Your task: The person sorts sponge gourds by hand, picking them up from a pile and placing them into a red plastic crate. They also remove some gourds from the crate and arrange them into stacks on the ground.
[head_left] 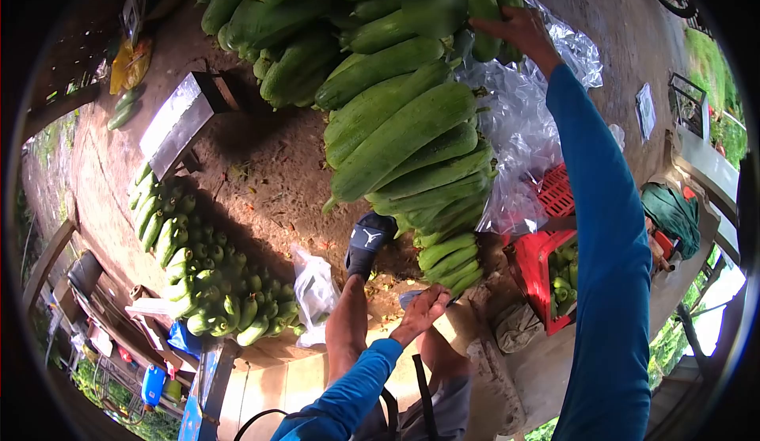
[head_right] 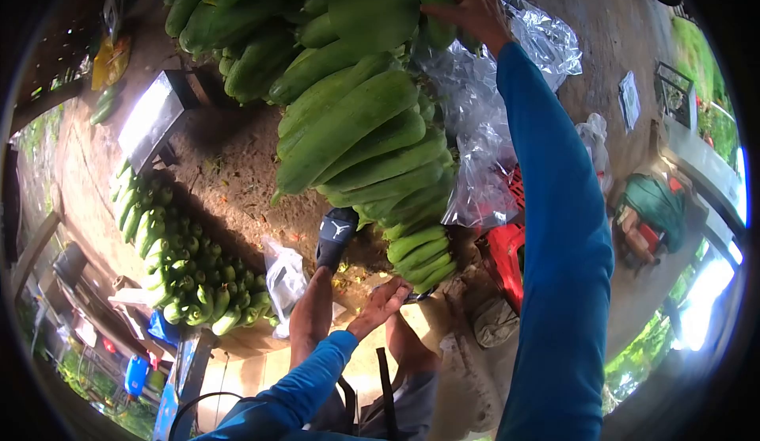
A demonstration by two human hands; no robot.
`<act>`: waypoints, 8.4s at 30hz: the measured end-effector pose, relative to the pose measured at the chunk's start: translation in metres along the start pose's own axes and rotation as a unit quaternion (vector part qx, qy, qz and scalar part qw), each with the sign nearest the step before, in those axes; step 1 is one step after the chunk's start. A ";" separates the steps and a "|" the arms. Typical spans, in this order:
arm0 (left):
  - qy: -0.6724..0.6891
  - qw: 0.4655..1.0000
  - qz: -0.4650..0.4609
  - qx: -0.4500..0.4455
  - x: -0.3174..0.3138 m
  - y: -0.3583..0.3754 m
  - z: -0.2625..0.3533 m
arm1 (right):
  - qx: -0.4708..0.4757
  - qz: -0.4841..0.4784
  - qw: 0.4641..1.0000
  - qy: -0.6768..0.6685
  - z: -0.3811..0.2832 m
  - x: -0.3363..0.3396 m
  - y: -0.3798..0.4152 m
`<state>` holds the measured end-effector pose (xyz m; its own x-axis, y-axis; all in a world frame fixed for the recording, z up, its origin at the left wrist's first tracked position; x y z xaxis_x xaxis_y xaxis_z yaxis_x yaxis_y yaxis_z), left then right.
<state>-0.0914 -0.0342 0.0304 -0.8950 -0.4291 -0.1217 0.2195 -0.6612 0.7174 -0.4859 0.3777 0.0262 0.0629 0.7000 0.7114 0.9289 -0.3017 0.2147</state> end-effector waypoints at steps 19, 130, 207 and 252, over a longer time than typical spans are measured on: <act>0.053 0.998 -0.039 0.014 -0.020 -0.004 -0.014 | -0.147 0.006 0.852 -0.502 0.082 -0.047 0.194; -0.806 0.558 0.027 -0.193 -0.240 -0.198 0.185 | -0.366 0.013 0.915 -0.170 0.350 0.108 0.882; -0.283 0.894 0.034 -0.347 0.066 0.103 0.262 | -0.246 0.348 0.324 -0.844 -0.167 -0.022 0.517; -0.230 0.956 0.063 -0.172 0.098 0.172 0.200 | -0.283 0.200 0.392 -0.852 -0.192 -0.069 0.561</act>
<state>-0.2185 -0.0671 0.2791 -0.9116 -0.2559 0.3218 0.3812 -0.8193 0.4284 -0.0387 0.0360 0.2261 0.7631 -0.2062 -0.6125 0.5202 -0.3663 0.7715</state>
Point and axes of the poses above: each hand's wrist, its own y-axis away from the middle knuckle, its own x-axis out of the back of the hand, z = x × y, the point moved 3 cm from there along -y, towards the middle knuckle, and after that the axes turned 15 degrees about -y, right-handed, at the moved point
